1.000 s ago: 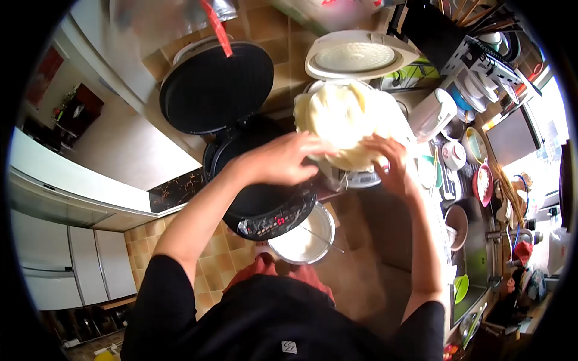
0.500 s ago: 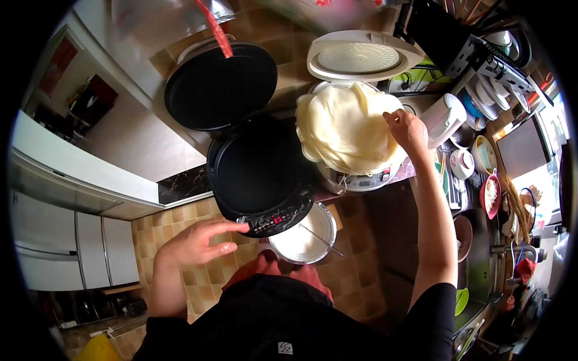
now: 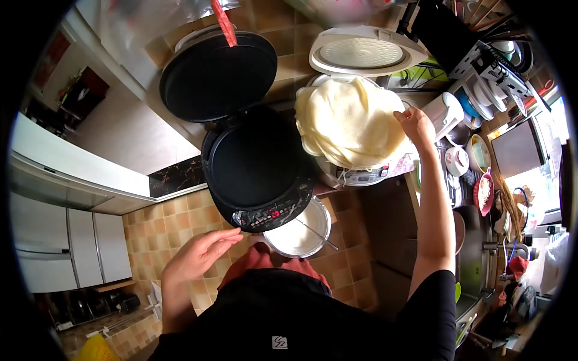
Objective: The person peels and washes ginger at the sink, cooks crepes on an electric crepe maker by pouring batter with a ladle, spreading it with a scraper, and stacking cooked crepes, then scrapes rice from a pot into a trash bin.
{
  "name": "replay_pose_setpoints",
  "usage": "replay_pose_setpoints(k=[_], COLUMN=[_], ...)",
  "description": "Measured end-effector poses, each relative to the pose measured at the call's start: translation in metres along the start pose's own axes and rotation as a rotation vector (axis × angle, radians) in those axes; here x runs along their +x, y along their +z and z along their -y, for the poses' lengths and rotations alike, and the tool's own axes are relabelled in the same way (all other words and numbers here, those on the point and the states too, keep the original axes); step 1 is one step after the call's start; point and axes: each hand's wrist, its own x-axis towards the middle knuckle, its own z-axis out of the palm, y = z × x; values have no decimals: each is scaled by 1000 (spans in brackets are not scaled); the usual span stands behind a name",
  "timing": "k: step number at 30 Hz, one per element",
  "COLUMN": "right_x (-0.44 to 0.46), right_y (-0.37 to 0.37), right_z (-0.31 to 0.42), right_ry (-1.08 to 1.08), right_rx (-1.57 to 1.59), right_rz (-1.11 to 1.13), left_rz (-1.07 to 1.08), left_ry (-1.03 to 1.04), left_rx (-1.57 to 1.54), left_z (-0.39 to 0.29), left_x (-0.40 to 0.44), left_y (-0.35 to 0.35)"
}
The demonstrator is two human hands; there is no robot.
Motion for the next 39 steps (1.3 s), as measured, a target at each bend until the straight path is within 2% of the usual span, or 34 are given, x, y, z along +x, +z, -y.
replay_pose_setpoints(k=[3, 6, 9, 13, 15, 17, 18, 21, 23, 26, 27, 29, 31, 33, 36, 39], right_x=[6, 1, -23, -23, -35, -51, -65, -102, -137, -185, -194, -192, -177, -155, -146, -188], right_y=[11, 15, 3, 19, 21, 11, 9, 21, 23, 36, 41, 33, 24, 24, 44, 48], right_z=[-6, -1, 13, -11, -2, 22, 31, 38, 36, 12, 8, 9, 22, 34, 36, 26], right_ry=[-46, -15, -53, -22, -301, -511, -516, -798, -878, -856, -837, -787, -647, -642, -778, -887], right_rx=[28, 93, 49, 20, -70, 58, 167, 144, 201, 385, 466, 364, 145, 177, 248, 254], right_rz=[0, -83, -311, -349, -663, -677, -510, -421, -301, -25, -105, -262, -341, -386, -249, -238], left_rz=[27, 56, 131, 134, 143, 138, 128, 89, 62, 32, 32, 45, 69, 101, 117, 125], left_ry=[24, 78, 95, 38, 11, -16, -19, -17, -21, -58, -66, -89, -109, -131, -118, -111], left_rx=[77, 2, 84, 14, 67, 75, 63, 17, -26, -119, -150, -188, -195, -205, -209, -223], left_z=[-16, -17, -10, 10, 13, 16, 18, 23, 27, 40, 49, 58, 61, 60, 61, 79], left_x=[26, 44, 48, 40, 39, 34, 33, 27, 23, 6, 1, -4, -4, 1, 4, -8], left_y=[5, 15, 18, 19, 18, 20, 21, 24, 26, 32, 35, 46, 56, 68, 85, 90])
